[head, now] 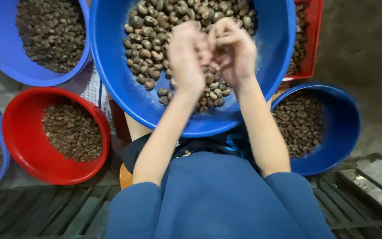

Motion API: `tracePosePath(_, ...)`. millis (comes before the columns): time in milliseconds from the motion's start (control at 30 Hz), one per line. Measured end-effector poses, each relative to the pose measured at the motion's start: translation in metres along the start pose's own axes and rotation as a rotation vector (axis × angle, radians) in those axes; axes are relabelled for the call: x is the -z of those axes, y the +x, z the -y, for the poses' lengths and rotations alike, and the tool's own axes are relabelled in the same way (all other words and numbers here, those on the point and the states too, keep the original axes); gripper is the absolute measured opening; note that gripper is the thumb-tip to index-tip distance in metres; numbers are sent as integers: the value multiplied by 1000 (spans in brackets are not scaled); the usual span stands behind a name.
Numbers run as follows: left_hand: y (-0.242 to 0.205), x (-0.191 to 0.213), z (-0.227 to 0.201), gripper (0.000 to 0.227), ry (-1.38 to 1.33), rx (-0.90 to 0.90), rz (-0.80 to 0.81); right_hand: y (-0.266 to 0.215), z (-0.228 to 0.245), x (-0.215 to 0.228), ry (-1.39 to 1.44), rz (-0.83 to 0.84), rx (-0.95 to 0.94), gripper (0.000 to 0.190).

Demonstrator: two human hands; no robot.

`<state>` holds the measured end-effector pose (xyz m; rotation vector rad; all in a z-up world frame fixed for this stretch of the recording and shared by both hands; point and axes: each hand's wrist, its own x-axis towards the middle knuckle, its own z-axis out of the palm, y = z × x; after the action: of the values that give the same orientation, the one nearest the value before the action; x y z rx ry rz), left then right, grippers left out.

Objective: Sorting raw cashew nuts by hand from a large blue bowl into smaller containers based on quality or type.

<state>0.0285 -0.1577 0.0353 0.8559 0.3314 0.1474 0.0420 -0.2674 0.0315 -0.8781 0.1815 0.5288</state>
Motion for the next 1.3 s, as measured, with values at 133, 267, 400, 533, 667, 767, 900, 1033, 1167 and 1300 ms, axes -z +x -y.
tracePosePath(133, -18, -78, 66, 19, 482, -510, 400, -7, -6, 83, 315, -392, 489, 30)
tracePosePath(267, -39, -144, 109, 16, 965, -962, 560, -11, 4, 149, 354, -597, 491, 12)
tracePosePath(400, -42, -145, 138, 26, 1053, -1051, 657, -12, 22, 205, 387, -792, 480, 31)
tracePosePath(533, -29, -96, 59, 14, 1003, -1126, 706, -20, 17, 275, 441, -994, 476, 58)
tracePosePath(667, 17, 3, -23, 16, 1622, -1019, 572, -18, 6, 364, 566, -1074, 270, 94)
tracePosePath(767, 42, 107, -41, 36, 1983, -346, 265, -18, 39, 264, 590, -951, 401, 87)
tracePosePath(900, 20, 150, -30, 78, 2218, 306, 409, -3, 72, 209, 449, -647, 609, 82)
tracePosePath(1033, -18, 123, -15, 76, 1985, 595, 511, 8, 81, 79, -254, -5, 722, 37)
tracePosePath(1167, -58, 117, 20, 54, 1818, 460, 717, 48, 27, -4, -621, -4, 714, 20)
tracePosePath(1300, -96, 116, 52, 64, 1728, 273, 836, 88, -60, -19, -1466, 343, 712, 44)
